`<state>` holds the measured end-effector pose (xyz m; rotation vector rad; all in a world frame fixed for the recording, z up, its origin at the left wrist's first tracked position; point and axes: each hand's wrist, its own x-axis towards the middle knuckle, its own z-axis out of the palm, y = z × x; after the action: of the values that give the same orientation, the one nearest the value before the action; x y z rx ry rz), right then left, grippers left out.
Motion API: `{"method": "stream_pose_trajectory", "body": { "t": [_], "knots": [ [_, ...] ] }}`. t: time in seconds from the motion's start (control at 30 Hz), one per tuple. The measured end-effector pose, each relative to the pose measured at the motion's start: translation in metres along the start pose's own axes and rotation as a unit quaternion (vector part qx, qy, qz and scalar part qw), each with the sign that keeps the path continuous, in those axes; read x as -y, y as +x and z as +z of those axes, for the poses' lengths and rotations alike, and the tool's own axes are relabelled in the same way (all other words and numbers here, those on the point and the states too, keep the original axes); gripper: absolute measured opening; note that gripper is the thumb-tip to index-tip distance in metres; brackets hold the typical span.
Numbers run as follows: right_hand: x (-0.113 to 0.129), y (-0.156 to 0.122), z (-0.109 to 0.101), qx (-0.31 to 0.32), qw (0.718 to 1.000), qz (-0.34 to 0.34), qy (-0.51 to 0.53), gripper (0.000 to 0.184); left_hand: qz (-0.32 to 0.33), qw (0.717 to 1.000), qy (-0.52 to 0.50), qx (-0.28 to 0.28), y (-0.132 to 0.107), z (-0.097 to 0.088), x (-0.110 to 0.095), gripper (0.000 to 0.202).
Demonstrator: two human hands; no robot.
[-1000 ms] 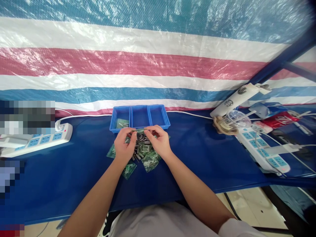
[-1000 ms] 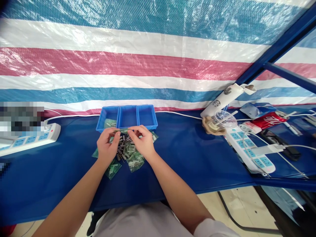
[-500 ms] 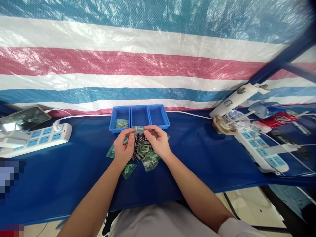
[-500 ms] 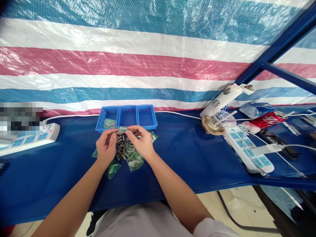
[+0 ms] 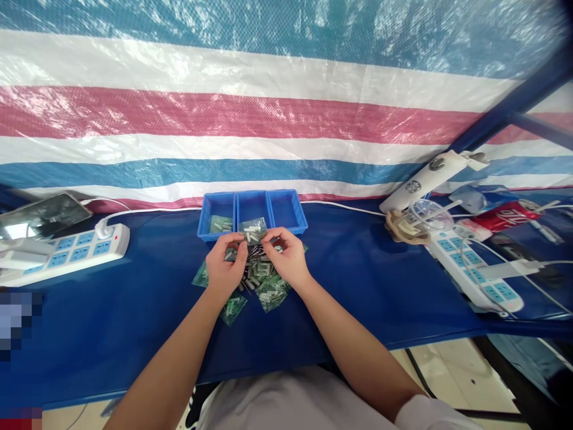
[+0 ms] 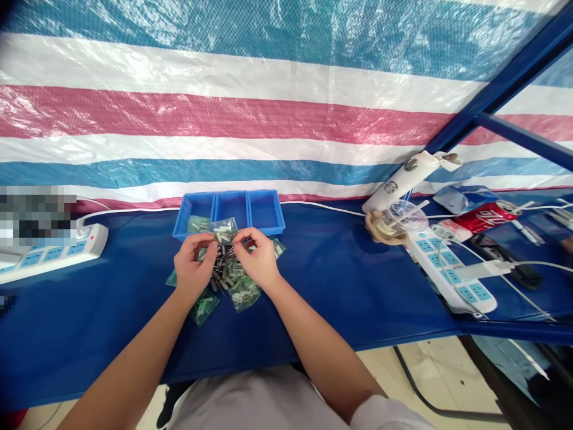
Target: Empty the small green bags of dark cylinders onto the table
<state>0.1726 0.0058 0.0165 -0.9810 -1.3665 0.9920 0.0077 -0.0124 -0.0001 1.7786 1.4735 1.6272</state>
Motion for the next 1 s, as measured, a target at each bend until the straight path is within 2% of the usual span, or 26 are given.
{"method": "stream_pose_trajectory", "body": {
  "t": [0.23,0.43,0.57,0.7,0.8,1.0],
  "knots": [
    [-0.0023,0.0012,0.0015,-0.04,0.998,0.019,0.04,0.012,-0.002,1.0,-0.029,-0.009,0.0005,0.0011,0.0001,0.024],
    [-0.003,0.0013,0.0005,-0.036,0.997,0.016,0.06,0.017,0.008,0.997,-0.075,0.024,0.0028,0.002,-0.0023,0.029],
    [-0.0018,0.0011,0.0002,-0.025,0.998,0.008,0.063,0.017,-0.003,0.998,-0.056,0.043,0.0032,0.003,-0.0021,0.032],
    [0.0005,0.0009,0.0009,-0.018,0.997,0.008,0.074,0.018,0.012,0.998,-0.012,0.056,0.0046,0.0014,-0.002,0.023],
    [0.0018,0.0009,0.0017,-0.013,0.997,0.009,0.072,0.018,0.036,0.998,0.019,0.056,0.006,0.0,-0.0018,0.015],
    [0.0017,0.0018,0.0021,-0.017,0.998,0.01,0.054,0.019,0.013,0.999,0.024,0.045,0.0037,0.0009,-0.0014,0.013]
  ]
}}
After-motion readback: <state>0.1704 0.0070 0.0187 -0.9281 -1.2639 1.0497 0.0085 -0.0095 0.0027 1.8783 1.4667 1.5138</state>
